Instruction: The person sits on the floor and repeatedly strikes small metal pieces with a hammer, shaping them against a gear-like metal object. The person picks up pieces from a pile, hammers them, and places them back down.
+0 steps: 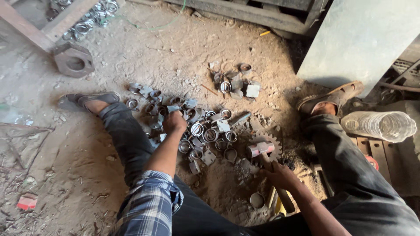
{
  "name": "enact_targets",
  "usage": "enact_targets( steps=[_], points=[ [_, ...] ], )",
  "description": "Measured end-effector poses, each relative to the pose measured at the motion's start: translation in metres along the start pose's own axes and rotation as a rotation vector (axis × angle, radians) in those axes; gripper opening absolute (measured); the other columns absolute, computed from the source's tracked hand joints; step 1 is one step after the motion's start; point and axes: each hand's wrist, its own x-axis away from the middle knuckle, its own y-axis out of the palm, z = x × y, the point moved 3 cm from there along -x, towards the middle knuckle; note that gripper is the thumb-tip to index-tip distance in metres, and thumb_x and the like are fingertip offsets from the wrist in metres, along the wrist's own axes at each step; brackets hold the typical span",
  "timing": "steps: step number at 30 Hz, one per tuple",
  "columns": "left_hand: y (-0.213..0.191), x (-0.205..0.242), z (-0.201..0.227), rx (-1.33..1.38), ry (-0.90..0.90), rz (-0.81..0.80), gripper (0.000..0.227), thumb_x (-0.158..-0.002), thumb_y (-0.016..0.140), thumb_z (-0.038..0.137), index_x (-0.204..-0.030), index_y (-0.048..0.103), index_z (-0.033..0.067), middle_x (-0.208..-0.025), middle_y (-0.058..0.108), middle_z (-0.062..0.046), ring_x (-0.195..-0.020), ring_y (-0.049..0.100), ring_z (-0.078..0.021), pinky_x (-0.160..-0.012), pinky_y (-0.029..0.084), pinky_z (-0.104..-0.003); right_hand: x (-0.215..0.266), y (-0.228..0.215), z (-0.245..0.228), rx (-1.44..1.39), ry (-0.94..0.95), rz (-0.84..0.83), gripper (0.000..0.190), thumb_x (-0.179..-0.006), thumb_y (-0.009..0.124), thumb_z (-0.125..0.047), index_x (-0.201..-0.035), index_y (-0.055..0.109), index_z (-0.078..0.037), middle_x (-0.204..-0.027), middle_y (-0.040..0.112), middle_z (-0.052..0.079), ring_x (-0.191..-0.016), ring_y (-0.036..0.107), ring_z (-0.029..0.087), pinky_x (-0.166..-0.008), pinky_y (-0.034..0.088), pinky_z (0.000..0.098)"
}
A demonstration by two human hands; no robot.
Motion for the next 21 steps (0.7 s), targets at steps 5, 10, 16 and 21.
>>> enact_targets(
  steps=[5,10,16,21],
  points=[
    [0.001,0.003,-0.006,-0.095,0.091,-0.071,0.016,-0.09,0.068,0.017,-0.101,0.079,0.0136,-0.115,0.075,-0.013,-0.109,0.072,-0.0323,-0.09,0.059,-0.044,-0.012,0.013,0.016,0.006,-0.058,0.012,0.065,-0.087,0.066,-0.061,-0.118,0.063,-0.004,-0.11,0.071,0.019,-0.105,0.07,0.038,-0.09,0.055,0.0472],
    [-0.02,0.013,-0.004,0.025,0.146,-0.074,0.016,-0.094,0.067,0.024,-0.097,0.078,0.0141,-0.112,0.075,-0.012,-0.107,0.073,-0.0321,-0.091,0.058,-0.044,-0.006,0.012,0.005,0.415,-0.548,0.073,0.041,-0.086,0.066,-0.049,-0.122,0.075,-0.032,-0.113,0.067,0.018,-0.101,0.067,0.037,-0.084,0.057,0.0427],
    [-0.015,0.037,0.012,0.679,0.138,-0.25,0.024,-0.094,0.068,0.03,-0.106,0.071,0.0101,-0.12,0.07,-0.01,-0.105,0.073,-0.0265,-0.091,0.061,-0.042,0.0,0.0,0.003,-0.085,0.029,-0.06,0.06,-0.089,0.067,-0.055,-0.123,0.061,-0.006,-0.112,0.074,0.016,-0.101,0.074,0.031,-0.087,0.059,0.0441],
    [-0.004,0.064,0.026,1.501,0.134,-0.537,0.023,-0.092,0.066,0.013,-0.107,0.062,-0.0044,-0.116,0.074,-0.021,-0.108,0.077,-0.0325,-0.095,0.06,-0.045,0.006,-0.006,-0.006,-0.063,-0.001,-0.026,0.06,-0.091,0.066,-0.055,-0.121,0.062,-0.003,-0.111,0.073,0.017,-0.102,0.074,0.032,-0.087,0.059,0.0444]
  ],
)
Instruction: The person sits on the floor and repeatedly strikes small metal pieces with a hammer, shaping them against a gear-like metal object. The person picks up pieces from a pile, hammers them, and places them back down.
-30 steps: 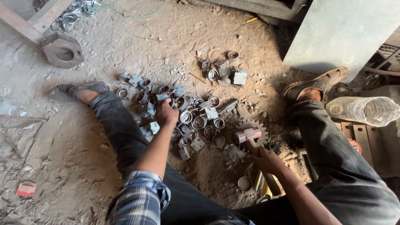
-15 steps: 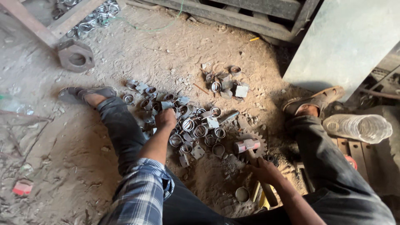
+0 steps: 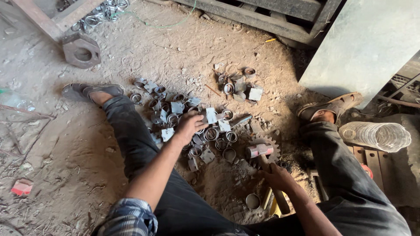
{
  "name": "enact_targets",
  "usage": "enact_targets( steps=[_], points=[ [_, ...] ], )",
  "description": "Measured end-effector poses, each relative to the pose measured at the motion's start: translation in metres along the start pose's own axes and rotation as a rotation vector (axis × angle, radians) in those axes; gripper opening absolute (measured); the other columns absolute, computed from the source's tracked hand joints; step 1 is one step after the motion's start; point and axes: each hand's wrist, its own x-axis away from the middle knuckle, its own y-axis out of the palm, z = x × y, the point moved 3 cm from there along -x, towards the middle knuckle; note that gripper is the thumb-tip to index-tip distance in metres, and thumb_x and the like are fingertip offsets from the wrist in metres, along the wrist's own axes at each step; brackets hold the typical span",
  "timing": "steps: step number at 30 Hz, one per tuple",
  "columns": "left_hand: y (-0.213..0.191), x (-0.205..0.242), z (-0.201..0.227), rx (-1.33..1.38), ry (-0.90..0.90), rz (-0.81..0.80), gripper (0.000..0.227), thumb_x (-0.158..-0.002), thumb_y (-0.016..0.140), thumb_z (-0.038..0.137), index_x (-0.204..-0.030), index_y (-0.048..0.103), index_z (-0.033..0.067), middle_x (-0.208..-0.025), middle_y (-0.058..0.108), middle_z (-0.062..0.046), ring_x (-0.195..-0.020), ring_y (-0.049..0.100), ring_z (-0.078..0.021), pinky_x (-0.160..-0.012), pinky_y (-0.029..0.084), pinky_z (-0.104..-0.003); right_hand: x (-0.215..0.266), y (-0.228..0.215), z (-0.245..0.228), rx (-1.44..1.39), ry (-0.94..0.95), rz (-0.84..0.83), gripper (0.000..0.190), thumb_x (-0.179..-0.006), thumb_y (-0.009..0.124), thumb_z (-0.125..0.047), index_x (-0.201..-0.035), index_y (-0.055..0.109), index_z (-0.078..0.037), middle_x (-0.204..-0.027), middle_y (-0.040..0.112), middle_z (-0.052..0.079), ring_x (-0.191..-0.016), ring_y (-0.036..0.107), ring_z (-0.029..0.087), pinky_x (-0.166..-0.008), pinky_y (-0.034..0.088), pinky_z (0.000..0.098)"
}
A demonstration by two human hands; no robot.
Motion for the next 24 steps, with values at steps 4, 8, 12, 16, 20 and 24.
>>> enact_targets(
  steps=[4,8,12,16,20,24],
  points=[
    [0.028,0.024,-0.004,0.27,-0.017,-0.091,0.022,-0.095,0.063,0.019,-0.112,0.066,0.0044,-0.113,0.073,-0.016,-0.106,0.072,-0.0291,-0.097,0.061,-0.047,0.004,-0.001,-0.003,0.024,-0.005,0.03,0.059,-0.091,0.067,-0.054,-0.119,0.064,-0.003,-0.112,0.074,0.019,-0.104,0.073,0.032,-0.088,0.058,0.0445],
    [0.051,0.042,-0.003,0.348,0.013,-0.144,0.022,-0.096,0.068,0.022,-0.111,0.066,0.0059,-0.115,0.074,-0.014,-0.108,0.071,-0.0275,-0.099,0.061,-0.048,0.011,-0.004,-0.005,-0.019,0.084,0.02,0.053,-0.092,0.065,-0.051,-0.12,0.066,-0.006,-0.112,0.076,0.018,-0.102,0.075,0.032,-0.087,0.06,0.0447],
    [0.061,0.056,-0.009,0.288,0.119,-0.155,0.023,-0.088,0.077,0.017,-0.107,0.064,0.0115,-0.114,0.072,-0.008,-0.109,0.071,-0.0244,-0.097,0.061,-0.048,0.017,-0.007,-0.012,0.003,0.166,0.023,0.052,-0.096,0.064,-0.051,-0.124,0.068,-0.008,-0.111,0.075,0.017,-0.098,0.073,0.029,-0.088,0.059,0.0448],
    [0.061,0.07,-0.031,0.446,0.061,-0.119,0.022,-0.09,0.075,0.018,-0.108,0.065,0.0137,-0.11,0.072,-0.005,-0.104,0.071,-0.0208,-0.091,0.06,-0.044,0.036,0.002,-0.019,-0.079,0.227,-0.034,0.055,-0.097,0.062,-0.053,-0.13,0.063,-0.009,-0.101,0.074,0.014,-0.084,0.073,0.024,-0.078,0.064,0.0439],
    [0.056,0.073,-0.051,0.52,-0.044,-0.054,0.02,-0.094,0.072,0.019,-0.108,0.067,0.0064,-0.105,0.073,-0.009,-0.097,0.071,-0.0224,-0.09,0.062,-0.045,0.047,-0.003,-0.036,-0.147,0.187,0.012,0.046,-0.103,0.046,-0.044,-0.138,0.055,-0.015,-0.093,0.075,0.011,-0.064,0.064,0.022,-0.06,0.061,0.0416],
    [0.062,0.073,-0.074,0.495,-0.144,0.035,0.018,-0.092,0.071,0.011,-0.108,0.067,0.0052,-0.106,0.071,-0.005,-0.098,0.071,-0.0207,-0.089,0.063,-0.044,0.05,-0.015,-0.05,-0.217,0.256,0.119,0.038,-0.104,0.049,-0.043,-0.125,0.062,-0.014,-0.083,0.073,0.011,-0.059,0.059,0.017,-0.055,0.05,0.0357]
  ],
)
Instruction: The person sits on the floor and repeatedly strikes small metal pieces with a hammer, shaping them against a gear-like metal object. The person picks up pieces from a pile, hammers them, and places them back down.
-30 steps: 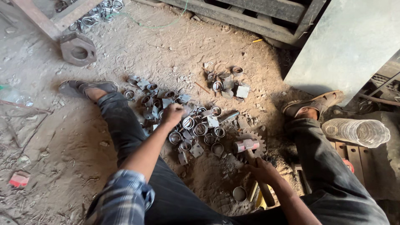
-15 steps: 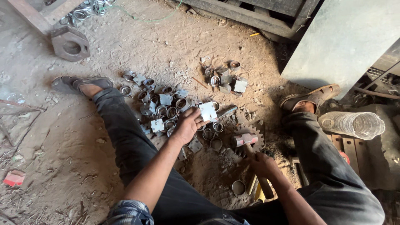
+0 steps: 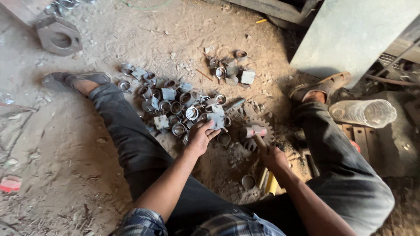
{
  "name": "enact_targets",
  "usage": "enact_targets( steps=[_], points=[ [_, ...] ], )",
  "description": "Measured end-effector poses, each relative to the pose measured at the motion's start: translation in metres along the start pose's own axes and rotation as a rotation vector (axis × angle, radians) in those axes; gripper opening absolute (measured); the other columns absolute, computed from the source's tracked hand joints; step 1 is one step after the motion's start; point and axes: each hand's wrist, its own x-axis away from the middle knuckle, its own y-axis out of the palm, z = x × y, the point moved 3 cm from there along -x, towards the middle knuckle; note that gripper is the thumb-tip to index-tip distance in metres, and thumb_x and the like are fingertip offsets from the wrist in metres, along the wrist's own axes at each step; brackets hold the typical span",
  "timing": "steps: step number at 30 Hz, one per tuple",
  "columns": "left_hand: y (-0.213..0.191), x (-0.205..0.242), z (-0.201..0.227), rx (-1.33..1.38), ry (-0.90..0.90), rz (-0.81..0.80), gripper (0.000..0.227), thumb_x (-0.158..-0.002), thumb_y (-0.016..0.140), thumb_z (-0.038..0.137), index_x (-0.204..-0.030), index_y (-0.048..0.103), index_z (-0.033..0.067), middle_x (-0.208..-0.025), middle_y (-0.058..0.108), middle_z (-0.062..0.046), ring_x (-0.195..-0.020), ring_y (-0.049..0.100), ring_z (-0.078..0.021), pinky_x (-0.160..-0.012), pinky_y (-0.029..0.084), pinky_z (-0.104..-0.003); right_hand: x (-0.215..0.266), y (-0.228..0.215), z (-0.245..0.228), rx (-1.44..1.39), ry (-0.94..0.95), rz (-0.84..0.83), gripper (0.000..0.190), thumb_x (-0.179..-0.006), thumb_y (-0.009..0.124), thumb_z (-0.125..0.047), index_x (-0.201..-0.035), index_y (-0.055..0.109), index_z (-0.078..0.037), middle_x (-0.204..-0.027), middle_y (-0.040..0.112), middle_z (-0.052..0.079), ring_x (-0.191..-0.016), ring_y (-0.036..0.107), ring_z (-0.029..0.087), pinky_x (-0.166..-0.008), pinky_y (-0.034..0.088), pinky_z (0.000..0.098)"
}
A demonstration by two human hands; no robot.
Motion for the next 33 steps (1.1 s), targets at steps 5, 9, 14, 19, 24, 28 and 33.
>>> enact_targets(
  steps=[5,9,14,19,24,28,33],
  points=[
    [0.004,-0.007,-0.045,-0.221,-0.102,-0.013,0.023,-0.088,0.071,0.007,-0.111,0.067,0.0036,-0.108,0.073,-0.011,-0.096,0.075,-0.0225,-0.082,0.066,-0.038,0.016,-0.016,-0.003,-0.467,-0.086,0.031,0.043,-0.098,0.066,-0.04,-0.094,0.073,0.002,-0.069,0.066,0.01,-0.055,0.058,0.017,-0.05,0.046,0.0352],
    [0.018,-0.036,-0.09,-0.267,-0.173,-0.09,0.026,-0.088,0.072,0.009,-0.112,0.068,0.0016,-0.107,0.073,-0.012,-0.092,0.074,-0.0231,-0.075,0.065,-0.036,0.023,-0.046,-0.012,-0.396,-0.205,0.247,0.049,-0.098,0.066,-0.044,-0.083,0.069,0.002,-0.059,0.063,0.005,-0.051,0.057,0.014,-0.047,0.045,0.0324],
    [0.019,-0.067,-0.154,-0.176,-0.222,0.084,0.024,-0.088,0.073,0.01,-0.111,0.069,0.0048,-0.104,0.073,-0.007,-0.089,0.073,-0.0183,-0.073,0.065,-0.033,0.035,-0.059,-0.017,-0.582,-0.365,0.25,0.043,-0.096,0.069,-0.04,-0.079,0.062,0.0,-0.057,0.059,0.002,-0.046,0.053,0.013,-0.043,0.042,0.032],
    [-0.009,-0.072,-0.181,-0.376,-0.168,0.247,0.021,-0.091,0.076,0.018,-0.108,0.071,0.0052,-0.099,0.073,-0.006,-0.077,0.066,-0.0173,-0.063,0.056,-0.031,0.035,-0.047,-0.01,-0.406,-0.353,0.253,0.042,-0.095,0.073,-0.039,-0.079,0.066,-0.001,-0.058,0.059,0.003,-0.05,0.054,0.01,-0.044,0.043,0.029],
    [-0.011,-0.065,-0.167,-0.391,-0.194,0.152,0.021,-0.088,0.077,0.013,-0.103,0.074,-0.0007,-0.093,0.073,-0.008,-0.074,0.069,-0.0159,-0.058,0.061,-0.027,0.028,-0.048,-0.007,-0.595,-0.478,0.155,0.039,-0.101,0.064,-0.038,-0.084,0.062,-0.003,-0.06,0.059,0.0,-0.048,0.053,0.009,-0.043,0.041,0.0273],
    [0.0,-0.047,-0.154,-0.451,-0.192,0.143,0.024,-0.089,0.076,0.014,-0.107,0.074,-0.0024,-0.093,0.075,-0.009,-0.074,0.073,-0.0166,-0.061,0.066,-0.025,0.022,-0.042,-0.007,-0.808,-0.659,0.061,0.037,-0.106,0.06,-0.038,-0.09,0.06,-0.004,-0.064,0.059,-0.001,-0.051,0.052,0.008,-0.046,0.042,0.0255],
    [0.014,-0.034,-0.137,-0.602,-0.153,0.197,0.022,-0.088,0.077,0.015,-0.105,0.074,0.001,-0.092,0.076,-0.008,-0.068,0.071,-0.0142,-0.056,0.062,-0.025,0.014,-0.011,0.003,-0.334,-0.105,0.037,0.042,-0.101,0.055,-0.047,-0.095,0.066,-0.008,-0.062,0.057,0.001,-0.047,0.044,0.011,-0.04,0.037,0.0309]
  ],
)
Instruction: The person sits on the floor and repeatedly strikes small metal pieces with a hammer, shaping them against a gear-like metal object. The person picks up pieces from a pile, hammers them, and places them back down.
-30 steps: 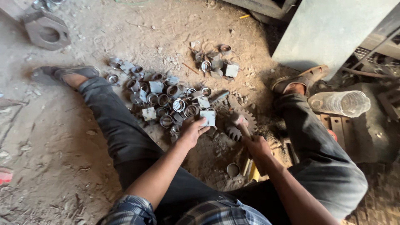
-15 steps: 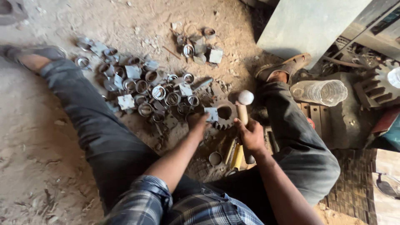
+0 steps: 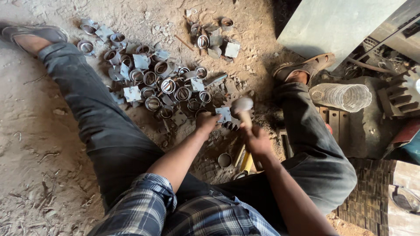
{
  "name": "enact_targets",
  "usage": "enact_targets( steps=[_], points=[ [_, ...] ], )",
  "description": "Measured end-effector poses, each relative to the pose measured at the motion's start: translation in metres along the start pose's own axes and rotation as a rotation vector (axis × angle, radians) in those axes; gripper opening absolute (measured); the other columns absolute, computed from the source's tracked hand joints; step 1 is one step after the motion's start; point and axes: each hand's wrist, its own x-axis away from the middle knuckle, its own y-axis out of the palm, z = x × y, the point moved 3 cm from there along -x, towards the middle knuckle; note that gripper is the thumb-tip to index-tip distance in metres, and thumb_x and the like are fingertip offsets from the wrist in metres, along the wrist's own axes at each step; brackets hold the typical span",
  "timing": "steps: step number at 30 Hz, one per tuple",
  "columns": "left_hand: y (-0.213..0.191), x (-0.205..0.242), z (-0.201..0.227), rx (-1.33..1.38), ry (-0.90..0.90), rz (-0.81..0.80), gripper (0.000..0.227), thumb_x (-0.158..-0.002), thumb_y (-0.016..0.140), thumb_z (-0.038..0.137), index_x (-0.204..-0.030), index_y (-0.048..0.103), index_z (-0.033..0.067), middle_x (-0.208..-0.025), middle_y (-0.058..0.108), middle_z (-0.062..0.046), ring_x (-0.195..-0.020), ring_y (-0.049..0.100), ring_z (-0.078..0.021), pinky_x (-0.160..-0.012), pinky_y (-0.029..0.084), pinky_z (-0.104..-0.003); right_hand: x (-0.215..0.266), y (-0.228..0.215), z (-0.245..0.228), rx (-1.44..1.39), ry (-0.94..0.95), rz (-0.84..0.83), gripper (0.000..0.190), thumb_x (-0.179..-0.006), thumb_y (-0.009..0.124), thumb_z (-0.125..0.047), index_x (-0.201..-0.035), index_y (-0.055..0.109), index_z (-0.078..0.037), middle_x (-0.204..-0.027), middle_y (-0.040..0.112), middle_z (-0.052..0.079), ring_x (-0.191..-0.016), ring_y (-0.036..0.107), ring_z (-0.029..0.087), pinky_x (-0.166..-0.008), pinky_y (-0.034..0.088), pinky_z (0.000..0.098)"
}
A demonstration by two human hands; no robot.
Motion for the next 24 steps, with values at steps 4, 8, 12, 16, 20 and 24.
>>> enact_targets(
  steps=[4,8,12,16,20,24],
  points=[
    [0.0,0.001,-0.003,-0.104,0.002,0.045,0.018,-0.091,0.072,0.014,-0.099,0.077,-0.0014,-0.083,0.076,-0.011,-0.06,0.07,-0.0156,-0.051,0.057,-0.026,0.004,0.003,0.0,0.052,0.139,-0.073,0.049,-0.101,0.057,-0.052,-0.096,0.064,-0.004,-0.063,0.058,0.003,-0.046,0.052,0.013,-0.039,0.049,0.0317],
    [0.0,-0.014,-0.018,-0.009,0.079,-0.005,0.019,-0.09,0.076,0.015,-0.095,0.075,-0.0039,-0.081,0.074,-0.009,-0.06,0.069,-0.0145,-0.052,0.058,-0.026,0.008,-0.006,-0.008,0.12,-0.117,0.067,0.048,-0.099,0.058,-0.051,-0.09,0.068,-0.005,-0.063,0.063,0.005,-0.046,0.054,0.011,-0.039,0.042,0.0306],
    [0.003,-0.028,-0.026,0.186,0.089,-0.071,0.015,-0.087,0.077,0.012,-0.094,0.073,-0.0001,-0.082,0.072,-0.006,-0.062,0.069,-0.0145,-0.054,0.06,-0.027,0.012,-0.012,-0.019,-0.023,-0.52,0.22,0.049,-0.103,0.059,-0.048,-0.094,0.065,0.0,-0.063,0.061,0.008,-0.05,0.052,0.011,-0.044,0.042,0.0298],
    [0.002,-0.014,-0.013,0.079,0.087,-0.043,0.014,-0.088,0.077,0.013,-0.093,0.073,0.0005,-0.079,0.073,-0.006,-0.059,0.068,-0.0125,-0.052,0.059,-0.027,0.008,-0.004,-0.014,0.282,-0.196,0.138,0.05,-0.104,0.056,-0.05,-0.092,0.065,-0.002,-0.065,0.063,0.005,-0.05,0.055,0.009,-0.043,0.045,0.0311],
    [0.003,0.01,0.008,-0.08,0.038,0.049,0.014,-0.088,0.077,0.014,-0.094,0.076,0.0016,-0.073,0.074,-0.008,-0.053,0.066,-0.0127,-0.048,0.053,-0.026,0.006,0.004,-0.007,0.24,0.083,-0.035,0.043,-0.101,0.057,-0.046,-0.094,0.067,-0.005,-0.064,0.059,0.003,-0.048,0.048,0.012,-0.043,0.042,0.0336],
    [0.001,0.024,0.011,-0.078,0.025,0.052,0.015,-0.09,0.075,0.016,-0.094,0.076,0.0014,-0.076,0.075,-0.01,-0.054,0.067,-0.0127,-0.049,0.055,-0.027,0.005,0.005,0.001,0.092,0.158,-0.061,0.041,-0.1,0.061,-0.044,-0.093,0.064,-0.004,-0.061,0.055,0.002,-0.047,0.047,0.011,-0.041,0.043,0.032]
  ],
)
